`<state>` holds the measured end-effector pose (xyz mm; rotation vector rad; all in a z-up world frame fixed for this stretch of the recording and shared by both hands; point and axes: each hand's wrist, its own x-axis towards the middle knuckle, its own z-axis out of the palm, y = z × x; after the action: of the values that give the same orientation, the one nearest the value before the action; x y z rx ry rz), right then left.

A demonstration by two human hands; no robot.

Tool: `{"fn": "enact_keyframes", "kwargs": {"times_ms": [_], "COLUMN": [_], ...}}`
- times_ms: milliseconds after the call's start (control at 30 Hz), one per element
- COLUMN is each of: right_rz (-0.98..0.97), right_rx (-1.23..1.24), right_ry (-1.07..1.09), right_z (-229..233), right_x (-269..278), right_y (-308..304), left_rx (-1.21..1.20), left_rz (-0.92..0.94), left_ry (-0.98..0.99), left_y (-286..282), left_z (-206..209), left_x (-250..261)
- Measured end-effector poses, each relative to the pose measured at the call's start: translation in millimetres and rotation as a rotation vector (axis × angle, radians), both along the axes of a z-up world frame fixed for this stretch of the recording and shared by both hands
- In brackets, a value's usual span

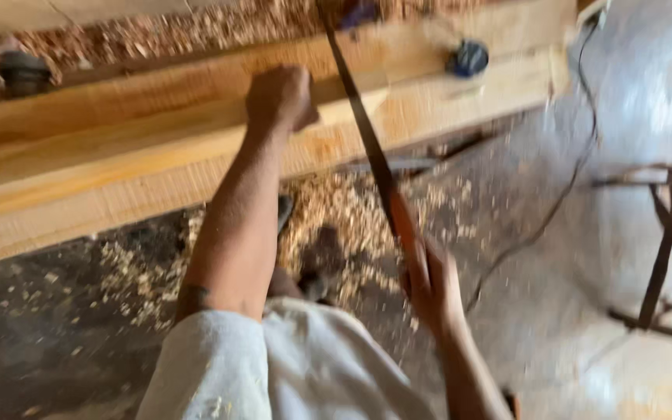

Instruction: The person uses a hand saw to cut a long wooden plank resting on a workbench. They hold the wood steady with one hand while sawing back and forth with the other, creating sawdust on the floor.

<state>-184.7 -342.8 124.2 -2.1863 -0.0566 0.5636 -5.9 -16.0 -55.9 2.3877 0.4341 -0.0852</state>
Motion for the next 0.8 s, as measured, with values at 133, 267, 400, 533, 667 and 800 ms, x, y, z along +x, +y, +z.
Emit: {"fn": "enact_keyframes", "kwargs": {"times_ms": [133,267,400,533,667,800], "right_rz": [-0.139,-0.002,0.018,-0.024,-0.232,0.065], "right_rx": [0.095,-0.326,-0.003,-0.068,-0.009,-0.262], "right_ry": [0.087,0.061,-0.005,0.032,0.207,-0.04], "right_z": [33.0,-29.3,-39.4,-2.1,41.1,-22.2], "right_x": [-78.1,18.7,89.9,19.5,-58.5,35.7], "right_y": [-47.5,-6.5,51.8,9.6,-38.8,1.3], "left_rx": [0.207,0.372,0.299,0.136,0.138,0.247], "left_rz": [-0.187,-0.15,-0.171,-0.204,-0.161,-0.126], "left_ry": [0.017,-0.1,-0.016,0.052,0.061,-0.113], "left_y": [-5.9,5.1,20.4,12.7,-1.2,-1.3], "left_z": [-17.0,-26.8,-8.0,15.1,5.6,-2.3], "left_x": [-1.5,16.1,19.0,15.2,-2.0,0.7]}}
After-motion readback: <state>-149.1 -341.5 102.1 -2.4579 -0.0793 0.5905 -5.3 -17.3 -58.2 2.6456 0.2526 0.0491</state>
